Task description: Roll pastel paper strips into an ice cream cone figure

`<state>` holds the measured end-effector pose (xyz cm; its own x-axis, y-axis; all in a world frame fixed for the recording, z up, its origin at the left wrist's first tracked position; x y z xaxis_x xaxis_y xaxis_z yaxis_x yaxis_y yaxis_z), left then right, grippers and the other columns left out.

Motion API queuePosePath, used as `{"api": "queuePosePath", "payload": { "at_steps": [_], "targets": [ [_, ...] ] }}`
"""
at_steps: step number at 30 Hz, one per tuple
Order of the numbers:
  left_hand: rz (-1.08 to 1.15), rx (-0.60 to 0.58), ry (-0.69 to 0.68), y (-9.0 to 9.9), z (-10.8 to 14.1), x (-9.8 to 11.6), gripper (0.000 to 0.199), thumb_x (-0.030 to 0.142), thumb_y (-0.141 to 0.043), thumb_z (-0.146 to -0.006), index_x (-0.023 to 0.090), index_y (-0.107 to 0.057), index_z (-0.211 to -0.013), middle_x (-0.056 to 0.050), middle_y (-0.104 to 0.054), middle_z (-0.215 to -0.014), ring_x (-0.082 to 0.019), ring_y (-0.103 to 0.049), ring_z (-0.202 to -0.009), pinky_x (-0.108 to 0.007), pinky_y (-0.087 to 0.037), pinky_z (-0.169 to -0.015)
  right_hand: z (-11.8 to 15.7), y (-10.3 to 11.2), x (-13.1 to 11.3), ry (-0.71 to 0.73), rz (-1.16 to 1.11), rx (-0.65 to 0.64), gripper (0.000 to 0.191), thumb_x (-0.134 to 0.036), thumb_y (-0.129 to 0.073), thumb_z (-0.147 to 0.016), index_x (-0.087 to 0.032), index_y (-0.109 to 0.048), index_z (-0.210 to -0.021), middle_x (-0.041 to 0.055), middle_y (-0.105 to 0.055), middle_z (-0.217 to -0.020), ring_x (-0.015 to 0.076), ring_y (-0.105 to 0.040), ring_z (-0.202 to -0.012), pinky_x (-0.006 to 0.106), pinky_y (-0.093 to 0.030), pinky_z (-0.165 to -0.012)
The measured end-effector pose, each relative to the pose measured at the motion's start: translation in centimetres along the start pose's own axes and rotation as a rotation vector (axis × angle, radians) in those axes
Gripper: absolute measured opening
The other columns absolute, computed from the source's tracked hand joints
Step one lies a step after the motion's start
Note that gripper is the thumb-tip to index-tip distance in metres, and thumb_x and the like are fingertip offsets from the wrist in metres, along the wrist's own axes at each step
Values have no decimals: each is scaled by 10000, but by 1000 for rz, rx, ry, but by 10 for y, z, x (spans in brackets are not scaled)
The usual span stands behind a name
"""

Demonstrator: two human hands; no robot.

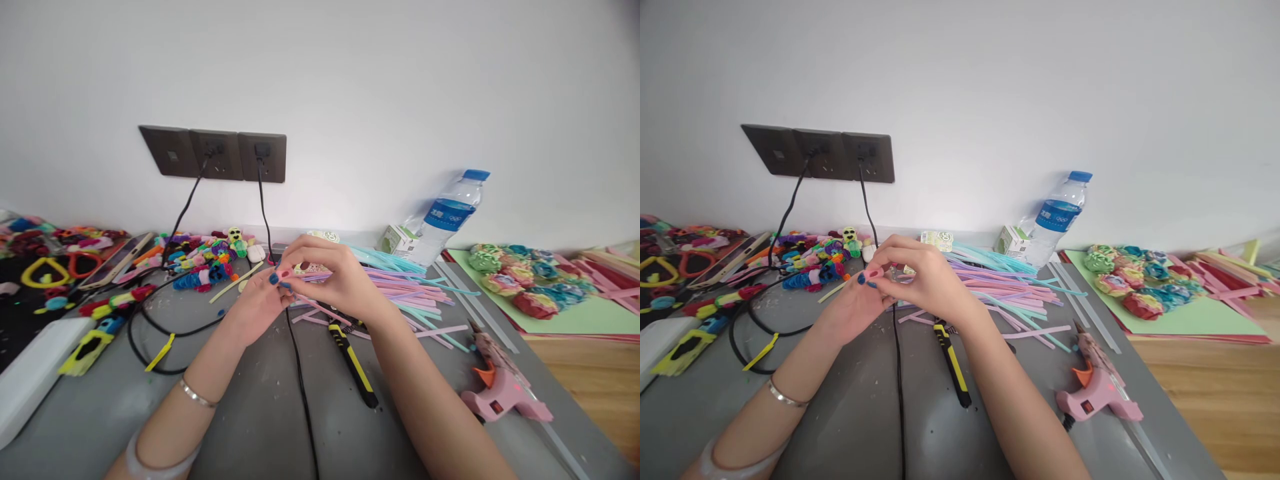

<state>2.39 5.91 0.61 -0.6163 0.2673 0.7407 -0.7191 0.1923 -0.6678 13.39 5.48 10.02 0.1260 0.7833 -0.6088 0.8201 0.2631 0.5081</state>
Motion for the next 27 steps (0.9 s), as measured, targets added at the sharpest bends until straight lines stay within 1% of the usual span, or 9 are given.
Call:
{"api": "queuePosePath", "payload": {
  "at_steps": [6,11,17,22,27],
  "targets": [
    [-1,-6,1,0,0,0,357,425,-881,-592,163,-705,-759,8,-621,-701,-103,-551,-655,-236,-481,-678,0,0,0,-6,-4,1,88,-170,-601,-900,-172,-687,-921,75,-657,-955,172,-627,-874,287,-518,-724],
    [7,-5,-3,0,0,0,347,422,-881,-593,168,-693,-736,9,-627,-706,-109,-568,-669,-240,-485,-680,0,0,0,0,1,6,83,-180,-603,-900,-172,-685,-911,77,-658,-951,173,-630,-869,294,-526,-734],
    [-3,-10,1,0,1,0,355,432,-875,-599,169,-694,-756,2,-635,-710,-128,-584,-698,-251,-474,-677,0,0,0,3,2,4,87,-183,-597,-906,-176,-683,-916,82,-660,-956,179,-631,-873,299,-528,-729],
    [9,-6,-6,0,1,0,351,422,-879,-595,168,-681,-735,5,-630,-703,-120,-570,-670,-249,-461,-663,0,0,-1,9,7,-6,81,-171,-602,-903,-175,-682,-918,82,-661,-961,177,-632,-881,290,-520,-730],
    [13,-10,-4,0,0,0,355,417,-884,-587,162,-674,-715,14,-615,-685,-102,-549,-642,-230,-454,-635,0,0,0,9,0,-7,90,-197,-598,-912,-176,-685,-920,85,-664,-962,182,-632,-884,295,-521,-734]
  ]
}}
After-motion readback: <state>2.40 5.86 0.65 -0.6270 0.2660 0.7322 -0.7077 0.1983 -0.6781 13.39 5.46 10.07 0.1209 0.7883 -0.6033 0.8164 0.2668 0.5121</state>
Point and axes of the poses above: each hand's wrist, its own z-axis away from the middle knuckle, its own y-axis out of the back of the hand, x = y × z, the point moved 6 cm from there along -z, towards the middle knuckle
